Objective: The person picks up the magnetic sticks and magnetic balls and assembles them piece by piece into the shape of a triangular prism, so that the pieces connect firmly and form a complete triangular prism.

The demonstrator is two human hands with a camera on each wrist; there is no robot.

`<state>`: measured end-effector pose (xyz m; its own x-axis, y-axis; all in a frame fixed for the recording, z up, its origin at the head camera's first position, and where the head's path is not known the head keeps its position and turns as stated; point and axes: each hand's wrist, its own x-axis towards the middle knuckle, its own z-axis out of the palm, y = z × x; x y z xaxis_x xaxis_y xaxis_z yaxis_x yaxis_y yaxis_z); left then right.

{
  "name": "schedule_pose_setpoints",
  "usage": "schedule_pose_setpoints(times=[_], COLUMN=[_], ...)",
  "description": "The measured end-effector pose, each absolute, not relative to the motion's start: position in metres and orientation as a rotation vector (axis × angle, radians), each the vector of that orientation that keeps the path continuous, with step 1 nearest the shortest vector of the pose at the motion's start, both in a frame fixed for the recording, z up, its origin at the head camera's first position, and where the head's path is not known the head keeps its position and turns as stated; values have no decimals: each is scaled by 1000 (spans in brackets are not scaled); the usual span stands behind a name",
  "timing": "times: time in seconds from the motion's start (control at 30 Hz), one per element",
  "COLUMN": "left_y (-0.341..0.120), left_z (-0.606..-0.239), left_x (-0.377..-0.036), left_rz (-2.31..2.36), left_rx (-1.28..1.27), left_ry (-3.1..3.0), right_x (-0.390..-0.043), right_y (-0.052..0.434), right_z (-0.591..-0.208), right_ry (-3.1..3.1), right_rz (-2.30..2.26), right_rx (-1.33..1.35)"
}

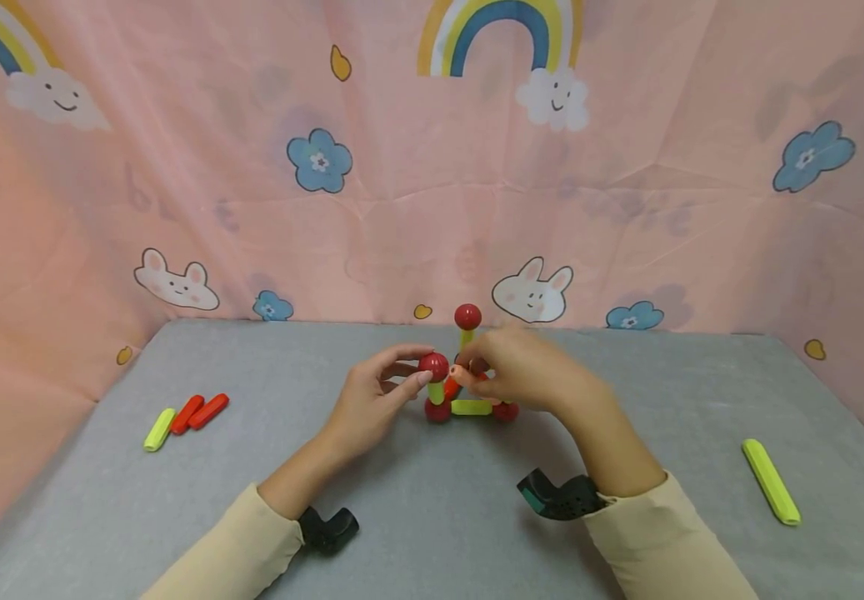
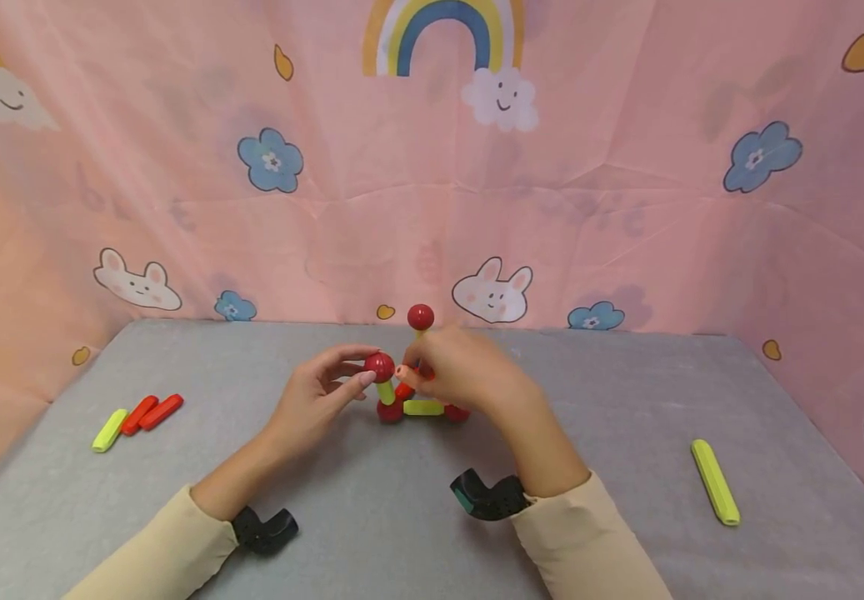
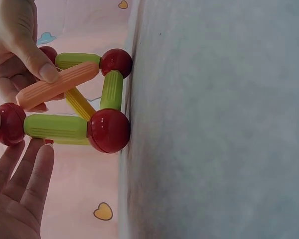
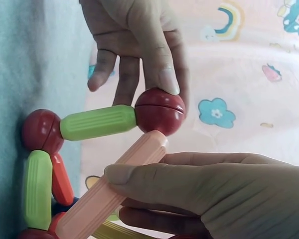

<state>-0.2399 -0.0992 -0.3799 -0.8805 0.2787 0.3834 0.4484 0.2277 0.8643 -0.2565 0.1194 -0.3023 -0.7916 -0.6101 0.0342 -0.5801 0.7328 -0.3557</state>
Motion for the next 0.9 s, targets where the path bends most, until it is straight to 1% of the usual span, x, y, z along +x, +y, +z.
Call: schedule_pose_setpoints(times=[0.63, 0.9], left_y=[-95, -94], left_z=[-379, -379], left_x=[-236, -234], left_rz=[-1681, -1629], left_rx=[-760, -750], left_ry=[-2338, -2380], right_x=[-254, -254], right_y=[112, 113], right_z=[-308, -307], right_ry=[2947, 2941], right_rz=[-379, -394], right_rx=[-960, -947])
